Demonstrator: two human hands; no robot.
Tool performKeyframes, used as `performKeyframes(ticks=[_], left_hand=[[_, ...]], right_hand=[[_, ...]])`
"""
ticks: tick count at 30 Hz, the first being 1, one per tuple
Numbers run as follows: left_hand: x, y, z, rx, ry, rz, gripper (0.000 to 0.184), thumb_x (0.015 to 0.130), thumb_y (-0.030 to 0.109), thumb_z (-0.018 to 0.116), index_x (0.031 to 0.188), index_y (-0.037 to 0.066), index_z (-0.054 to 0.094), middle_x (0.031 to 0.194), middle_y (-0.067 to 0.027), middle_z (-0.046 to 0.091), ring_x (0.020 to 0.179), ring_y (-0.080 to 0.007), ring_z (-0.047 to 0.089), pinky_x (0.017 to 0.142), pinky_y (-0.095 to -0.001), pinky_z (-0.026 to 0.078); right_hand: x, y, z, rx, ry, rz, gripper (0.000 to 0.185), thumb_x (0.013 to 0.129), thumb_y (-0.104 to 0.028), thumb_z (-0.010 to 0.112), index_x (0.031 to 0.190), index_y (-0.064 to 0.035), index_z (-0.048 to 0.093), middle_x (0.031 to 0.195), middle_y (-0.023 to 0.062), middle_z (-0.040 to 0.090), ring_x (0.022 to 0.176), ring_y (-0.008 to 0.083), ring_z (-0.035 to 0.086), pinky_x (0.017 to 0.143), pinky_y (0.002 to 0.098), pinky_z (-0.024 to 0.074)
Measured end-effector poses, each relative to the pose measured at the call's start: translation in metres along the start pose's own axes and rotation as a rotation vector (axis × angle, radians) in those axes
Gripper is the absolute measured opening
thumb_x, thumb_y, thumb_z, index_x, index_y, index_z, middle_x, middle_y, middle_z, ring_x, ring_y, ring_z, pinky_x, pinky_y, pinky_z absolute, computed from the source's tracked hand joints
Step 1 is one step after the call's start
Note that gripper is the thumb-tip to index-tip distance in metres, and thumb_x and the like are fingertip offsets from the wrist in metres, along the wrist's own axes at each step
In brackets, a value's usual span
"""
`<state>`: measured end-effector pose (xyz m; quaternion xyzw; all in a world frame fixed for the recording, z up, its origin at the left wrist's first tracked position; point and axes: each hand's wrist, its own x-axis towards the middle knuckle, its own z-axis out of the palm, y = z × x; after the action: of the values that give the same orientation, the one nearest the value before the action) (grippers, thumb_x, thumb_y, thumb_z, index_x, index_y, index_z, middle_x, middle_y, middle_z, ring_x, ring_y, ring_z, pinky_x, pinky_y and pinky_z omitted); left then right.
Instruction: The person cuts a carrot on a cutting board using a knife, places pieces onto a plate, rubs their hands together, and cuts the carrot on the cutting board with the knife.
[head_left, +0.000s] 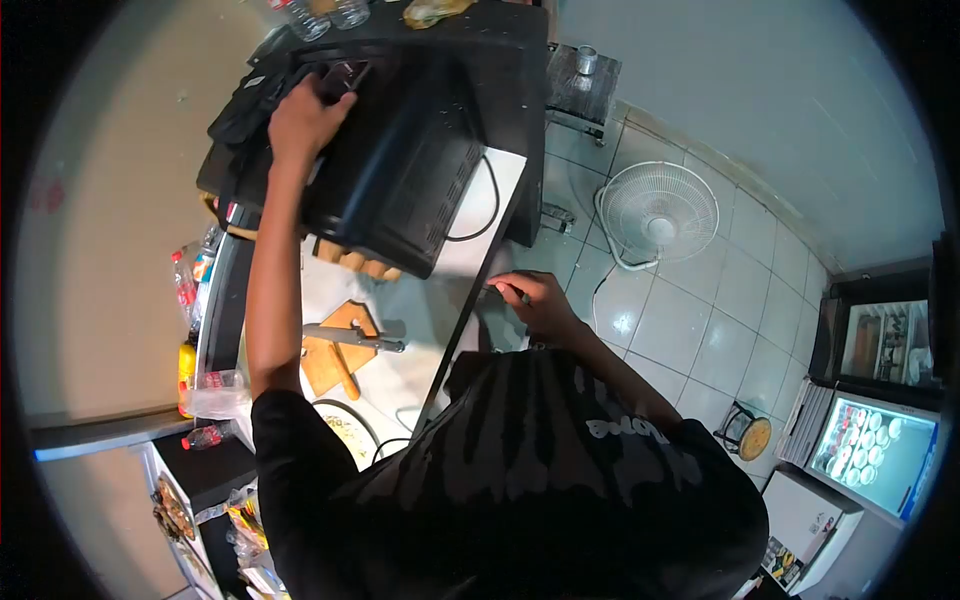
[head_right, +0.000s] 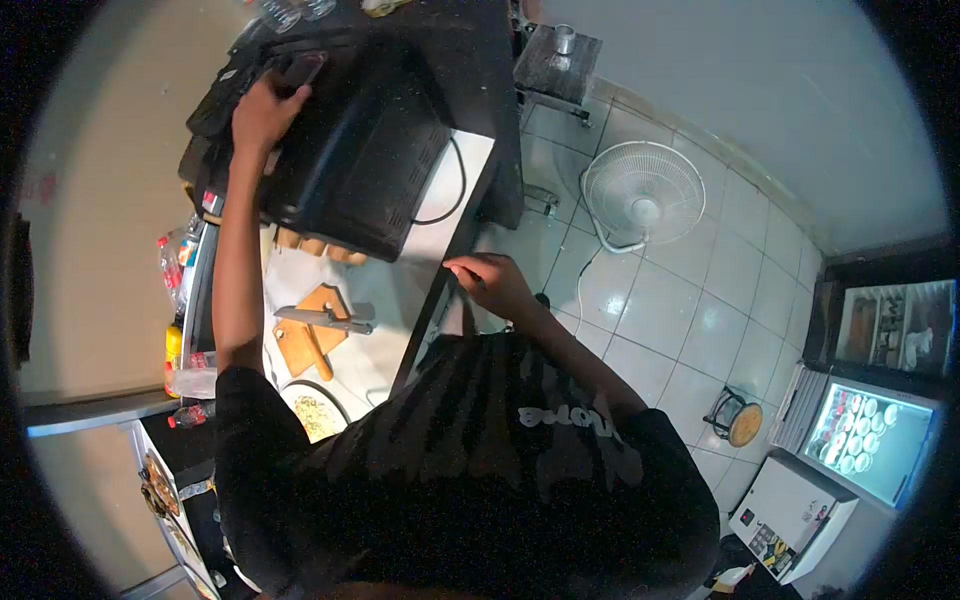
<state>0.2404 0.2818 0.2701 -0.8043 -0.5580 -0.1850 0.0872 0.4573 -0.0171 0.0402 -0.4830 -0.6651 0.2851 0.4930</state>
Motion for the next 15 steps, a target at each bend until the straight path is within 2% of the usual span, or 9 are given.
performKeyframes(ticks=[1,4,6,8,10,11,12,13,15], left_hand=[[-0.012,0.021,-0.018,0.007,-0.059,-0.080,0.070,0.079,0.061,0.072,0.123,0.007,0.063,0.104,-0.0185,0.073,0.102,-0.0394,0.069,0.086,-0.0488,0.054],[-0.055,0.077,-0.035,-0.043,0.449,0.166,0.072,0.078,0.054,0.079,0.126,0.003,0.061,0.119,-0.0186,0.068,0.118,-0.0403,0.059,0.098,-0.0468,0.047],[-0.099,0.135,-0.029,-0.569,0.437,0.307,0.044,0.079,0.028,0.083,0.111,0.002,0.068,0.112,-0.0162,0.069,0.113,-0.0352,0.061,0.099,-0.0437,0.046],[-0.145,0.172,0.004,-1.098,0.025,0.481,0.016,0.085,0.011,0.074,0.095,0.000,0.073,0.094,-0.0118,0.073,0.091,-0.0254,0.069,0.089,-0.0374,0.051],[-0.173,0.216,0.027,-1.575,-0.729,0.239,0.015,0.089,0.000,0.066,0.103,-0.005,0.071,0.093,-0.0085,0.072,0.093,-0.0145,0.066,0.085,-0.0299,0.051],[-0.182,0.225,0.054,-1.633,-0.866,0.266,0.028,0.088,0.003,0.064,0.114,-0.005,0.068,0.103,-0.0103,0.068,0.098,-0.0157,0.064,0.088,-0.0306,0.050],[-0.195,0.246,0.075,-1.829,-0.846,0.233,0.063,0.085,0.041,0.062,0.125,-0.008,0.060,0.104,-0.0123,0.063,0.095,-0.0200,0.062,0.084,-0.0348,0.052],[-0.189,0.250,0.084,-1.922,-0.999,0.308,0.065,0.085,0.027,0.056,0.137,-0.011,0.048,0.111,-0.0124,0.056,0.100,-0.0177,0.058,0.097,-0.0341,0.047],[-0.192,0.275,0.090,-2.262,-1.095,0.040,0.093,0.083,0.062,0.050,0.141,-0.011,0.043,0.097,-0.0074,0.053,0.082,-0.0160,0.054,0.092,-0.0426,0.051]], right_hand=[[0.003,0.009,-0.017,0.009,0.007,0.029,0.018,0.096,-0.014,0.063,0.109,-0.0044,0.072,0.085,0.0135,0.072,0.077,0.0269,0.072,0.067,0.0365,0.0549],[0.005,0.003,-0.046,0.174,0.029,0.195,0.020,0.098,-0.014,0.061,0.111,-0.0040,0.072,0.082,0.0107,0.072,0.077,0.0221,0.071,0.069,0.0343,0.0549],[0.005,0.011,-0.063,0.650,0.015,0.448,0.029,0.101,-0.021,0.061,0.124,-0.0039,0.067,0.105,0.0096,0.069,0.092,0.0155,0.067,0.076,0.0304,0.0543],[0.013,-0.009,-0.078,0.910,0.113,0.338,0.037,0.100,-0.023,0.062,0.131,-0.0032,0.061,0.118,0.0110,0.064,0.096,0.0153,0.065,0.080,0.0300,0.0534],[0.012,-0.012,-0.091,0.992,0.154,0.163,0.062,0.097,-0.030,0.063,0.148,-0.0019,0.040,0.142,0.0128,0.050,0.106,0.0139,0.060,0.092,0.0306,0.0493],[0.009,-0.005,-0.096,0.988,0.165,0.165,0.062,0.097,-0.030,0.063,0.148,-0.0019,0.040,0.142,0.0128,0.050,0.106,0.0139,0.060,0.092,0.0306,0.0493],[0.004,0.002,-0.097,0.932,0.164,0.159,0.063,0.097,-0.030,0.064,0.148,-0.0023,0.039,0.141,0.0127,0.051,0.107,0.0146,0.059,0.095,0.0322,0.0473],[-0.004,0.010,-0.096,0.877,0.162,0.155,0.063,0.097,-0.030,0.064,0.148,-0.0026,0.039,0.140,0.0126,0.052,0.107,0.0154,0.058,0.099,0.0338,0.0453],[-0.032,0.026,-0.089,0.995,0.283,0.333,0.058,0.098,-0.029,0.065,0.143,0.0003,0.044,0.137,0.0122,0.053,0.110,0.0166,0.057,0.099,0.0334,0.0445]])
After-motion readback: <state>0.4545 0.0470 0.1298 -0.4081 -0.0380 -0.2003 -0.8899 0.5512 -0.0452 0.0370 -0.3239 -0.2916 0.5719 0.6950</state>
